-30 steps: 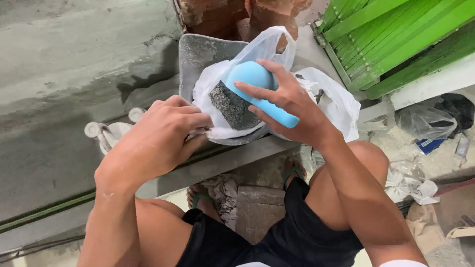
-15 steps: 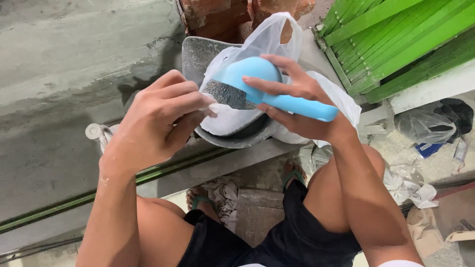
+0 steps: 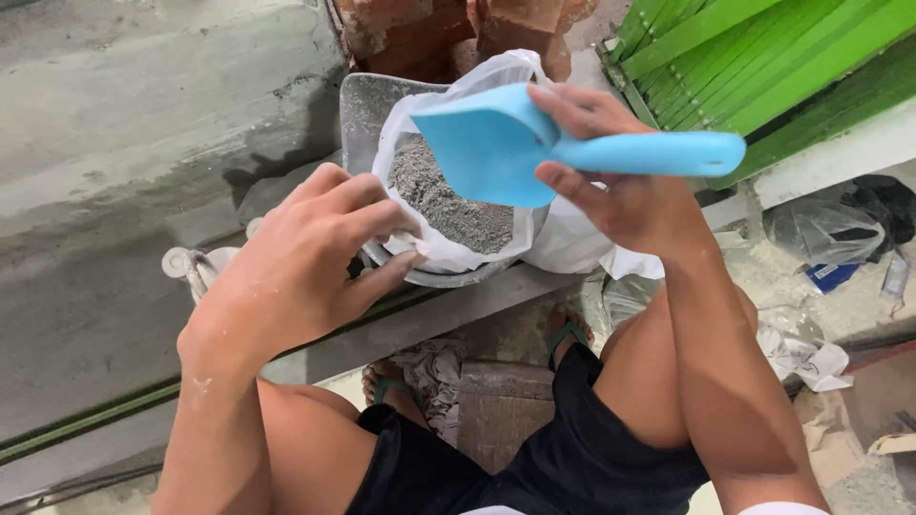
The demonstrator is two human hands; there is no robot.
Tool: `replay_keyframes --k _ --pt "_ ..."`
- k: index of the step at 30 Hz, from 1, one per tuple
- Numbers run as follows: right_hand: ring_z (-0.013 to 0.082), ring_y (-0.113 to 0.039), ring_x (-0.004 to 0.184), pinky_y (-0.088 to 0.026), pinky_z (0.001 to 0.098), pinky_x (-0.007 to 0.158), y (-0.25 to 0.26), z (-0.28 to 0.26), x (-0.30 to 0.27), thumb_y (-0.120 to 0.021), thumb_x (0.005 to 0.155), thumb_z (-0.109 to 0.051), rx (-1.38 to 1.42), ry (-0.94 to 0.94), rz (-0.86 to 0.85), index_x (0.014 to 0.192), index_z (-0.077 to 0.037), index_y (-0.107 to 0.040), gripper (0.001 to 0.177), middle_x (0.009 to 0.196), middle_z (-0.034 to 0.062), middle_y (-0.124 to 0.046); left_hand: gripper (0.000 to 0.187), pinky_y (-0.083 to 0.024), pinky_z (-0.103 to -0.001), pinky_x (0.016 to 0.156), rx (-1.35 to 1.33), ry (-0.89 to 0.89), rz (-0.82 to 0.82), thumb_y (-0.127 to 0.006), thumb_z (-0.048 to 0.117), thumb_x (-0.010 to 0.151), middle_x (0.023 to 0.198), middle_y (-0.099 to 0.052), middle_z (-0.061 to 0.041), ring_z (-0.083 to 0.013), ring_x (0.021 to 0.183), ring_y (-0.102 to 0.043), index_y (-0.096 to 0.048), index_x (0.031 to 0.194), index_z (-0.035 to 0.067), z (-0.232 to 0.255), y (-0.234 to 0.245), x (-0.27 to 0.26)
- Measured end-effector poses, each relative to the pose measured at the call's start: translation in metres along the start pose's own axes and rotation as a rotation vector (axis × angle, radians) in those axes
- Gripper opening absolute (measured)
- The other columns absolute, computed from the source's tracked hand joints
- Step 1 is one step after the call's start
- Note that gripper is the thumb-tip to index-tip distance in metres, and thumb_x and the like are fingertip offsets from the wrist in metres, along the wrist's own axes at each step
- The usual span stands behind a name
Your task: The person scoops gray gravel from a white plastic bag using a blue plastic scoop and pours it into a bucket lined with a white plastic bag. The person repeats this scooping and pouring action multiple times.
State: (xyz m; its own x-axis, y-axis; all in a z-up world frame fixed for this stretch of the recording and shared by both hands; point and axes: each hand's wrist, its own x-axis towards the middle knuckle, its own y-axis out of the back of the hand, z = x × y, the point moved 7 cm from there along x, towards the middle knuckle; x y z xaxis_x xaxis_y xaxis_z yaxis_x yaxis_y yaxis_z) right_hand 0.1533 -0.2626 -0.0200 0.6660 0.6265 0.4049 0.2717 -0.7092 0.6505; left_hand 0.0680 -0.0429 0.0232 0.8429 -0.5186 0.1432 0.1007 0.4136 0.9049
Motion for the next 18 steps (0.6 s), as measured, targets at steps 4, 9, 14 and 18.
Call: replay_keyframes --k 4,9,14,18 --pt "0.0384 -0.036 0.156 -0.041 0.0532 0.118 0.004 0.005 -0.007 -0.052 0.110 -0.035 0.252 -0.179 0.054 0.159 -0.012 -0.037 0.056 0.164 0.0194 -0.039 0.028 -0.045 -0.043 0.087 0.082 -0.041 0.041 -0.073 0.039 0.096 0.107 -0.061 -0.005 -0.0281 0.096 -0.046 -0.068 0.110 0.015 0.005 -0.006 0.001" --pt "0.0403 -0.057 0.142 -0.070 0.0572 0.097 0.012 0.027 -0.026 -0.056 0.105 -0.041 0.767 -0.380 0.348 0.160 -0.016 -0.029 0.066 0.164 0.0171 -0.042 0.039 -0.047 -0.052 0.102 0.241 -0.152 0.472 -0.085 0.041 0.094 0.122 -0.059 -0.012 -0.0323 0.117 -0.047 -0.068 0.112 0.011 0.024 -0.001 0.010" --pt "0.0395 -0.066 0.131 -0.068 0.0636 0.101 0.025 0.054 -0.054 -0.062 0.100 -0.043 0.949 -0.462 0.566 0.159 -0.024 -0.037 0.067 0.164 0.0105 -0.045 0.017 -0.049 -0.039 0.098 -0.207 -0.300 0.434 -0.069 0.015 0.098 0.110 -0.062 -0.015 -0.0282 0.106 -0.058 -0.063 0.108 0.002 0.089 -0.049 0.038" --pt "0.0373 -0.072 0.124 -0.073 0.0567 0.091 0.039 0.065 -0.081 -0.068 0.087 -0.045 1.013 -0.615 0.863 0.157 -0.022 -0.046 0.077 0.148 0.0105 -0.059 0.020 -0.049 -0.045 0.083 -0.193 -0.379 0.304 -0.057 0.018 0.103 0.106 -0.061 -0.019 -0.0339 0.092 -0.058 -0.061 0.109 -0.001 0.120 -0.121 0.059"
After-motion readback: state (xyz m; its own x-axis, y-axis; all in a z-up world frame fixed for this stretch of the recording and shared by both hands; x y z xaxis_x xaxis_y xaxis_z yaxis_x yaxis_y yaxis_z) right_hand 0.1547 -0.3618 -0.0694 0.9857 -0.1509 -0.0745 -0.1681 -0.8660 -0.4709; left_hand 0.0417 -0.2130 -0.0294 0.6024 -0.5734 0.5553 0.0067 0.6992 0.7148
